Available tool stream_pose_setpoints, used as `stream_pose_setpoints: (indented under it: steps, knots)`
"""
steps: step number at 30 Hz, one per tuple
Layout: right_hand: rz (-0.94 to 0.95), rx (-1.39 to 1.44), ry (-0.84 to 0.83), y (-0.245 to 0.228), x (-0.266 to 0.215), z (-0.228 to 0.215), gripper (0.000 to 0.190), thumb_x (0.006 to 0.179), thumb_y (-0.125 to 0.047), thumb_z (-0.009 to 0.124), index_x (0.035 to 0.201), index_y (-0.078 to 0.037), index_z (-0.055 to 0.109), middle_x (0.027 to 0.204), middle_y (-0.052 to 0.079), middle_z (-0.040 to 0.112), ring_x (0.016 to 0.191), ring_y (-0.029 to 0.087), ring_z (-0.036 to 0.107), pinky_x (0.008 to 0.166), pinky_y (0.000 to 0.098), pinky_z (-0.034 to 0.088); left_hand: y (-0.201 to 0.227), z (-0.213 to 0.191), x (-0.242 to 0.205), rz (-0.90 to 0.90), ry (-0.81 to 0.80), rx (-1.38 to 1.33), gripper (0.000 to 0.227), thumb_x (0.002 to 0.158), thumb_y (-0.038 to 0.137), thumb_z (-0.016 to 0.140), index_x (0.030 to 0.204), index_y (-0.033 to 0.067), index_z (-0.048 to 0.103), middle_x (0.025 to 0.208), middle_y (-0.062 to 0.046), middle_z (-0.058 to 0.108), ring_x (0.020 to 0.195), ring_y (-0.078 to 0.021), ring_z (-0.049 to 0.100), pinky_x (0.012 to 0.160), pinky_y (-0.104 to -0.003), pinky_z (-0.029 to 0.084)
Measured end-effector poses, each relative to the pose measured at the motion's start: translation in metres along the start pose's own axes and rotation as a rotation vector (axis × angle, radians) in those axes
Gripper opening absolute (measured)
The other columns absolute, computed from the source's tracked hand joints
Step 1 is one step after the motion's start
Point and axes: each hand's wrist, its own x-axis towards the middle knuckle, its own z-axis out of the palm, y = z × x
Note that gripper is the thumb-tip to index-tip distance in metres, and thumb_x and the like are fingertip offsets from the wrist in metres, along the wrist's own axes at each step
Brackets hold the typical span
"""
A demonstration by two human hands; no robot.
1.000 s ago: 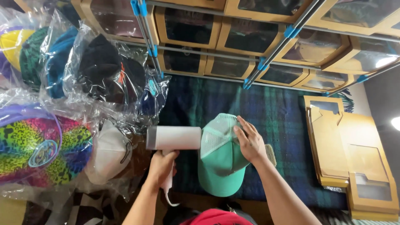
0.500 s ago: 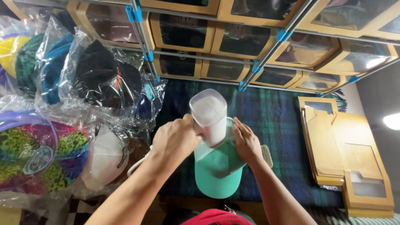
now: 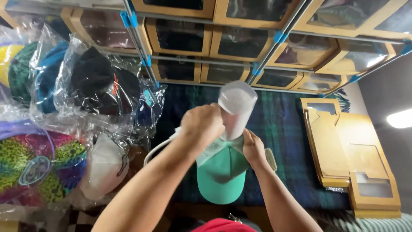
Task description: Cleaning the inside and outside of a light green cap using a brush and a handheld steamer.
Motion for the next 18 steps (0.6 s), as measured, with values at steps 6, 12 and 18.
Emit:
stream_pose_setpoints:
  steps: [6, 12, 18]
  knots:
    - [0.018, 0.079, -0.014, 0.001, 0.003, -0.001, 0.052, 0.104, -0.056, 0.040, 0.139, -0.030, 0.068, 0.141, 0.010, 0.065, 0.137, 0.036, 0.053, 0.117, 0.0497, 0.040, -0.056, -0.036, -0.059, -0.046, 0.001, -0.044, 0.031, 0.089, 0.020, 0.055, 0.104, -0.0024, 0.069, 0.097, -0.027, 0.072, 0.096, -0.0500, 0.072, 0.083, -0.063, 0.056]
    - [0.042, 0.094, -0.016, -0.010, -0.006, -0.004, 0.055, 0.101, -0.052, 0.041, 0.140, -0.024, 0.068, 0.144, 0.017, 0.063, 0.141, 0.042, 0.048, 0.120, 0.0534, 0.036, -0.035, -0.055, -0.079, -0.230, -0.202, -0.140, 0.043, 0.084, 0.040, 0.064, 0.112, 0.0084, 0.068, 0.099, -0.016, 0.075, 0.101, -0.0411, 0.073, 0.090, -0.051, 0.058]
    - [0.013, 0.055, -0.031, -0.006, 0.003, -0.002, 0.054, 0.104, -0.050, 0.038, 0.141, -0.023, 0.067, 0.145, 0.014, 0.062, 0.142, 0.040, 0.048, 0.121, 0.0528, 0.035, -0.075, -0.038, 0.019, -0.251, -0.267, -0.227, 0.051, 0.076, 0.044, 0.063, 0.107, 0.0048, 0.074, 0.099, -0.016, 0.079, 0.079, -0.0339, 0.078, 0.090, -0.046, 0.059]
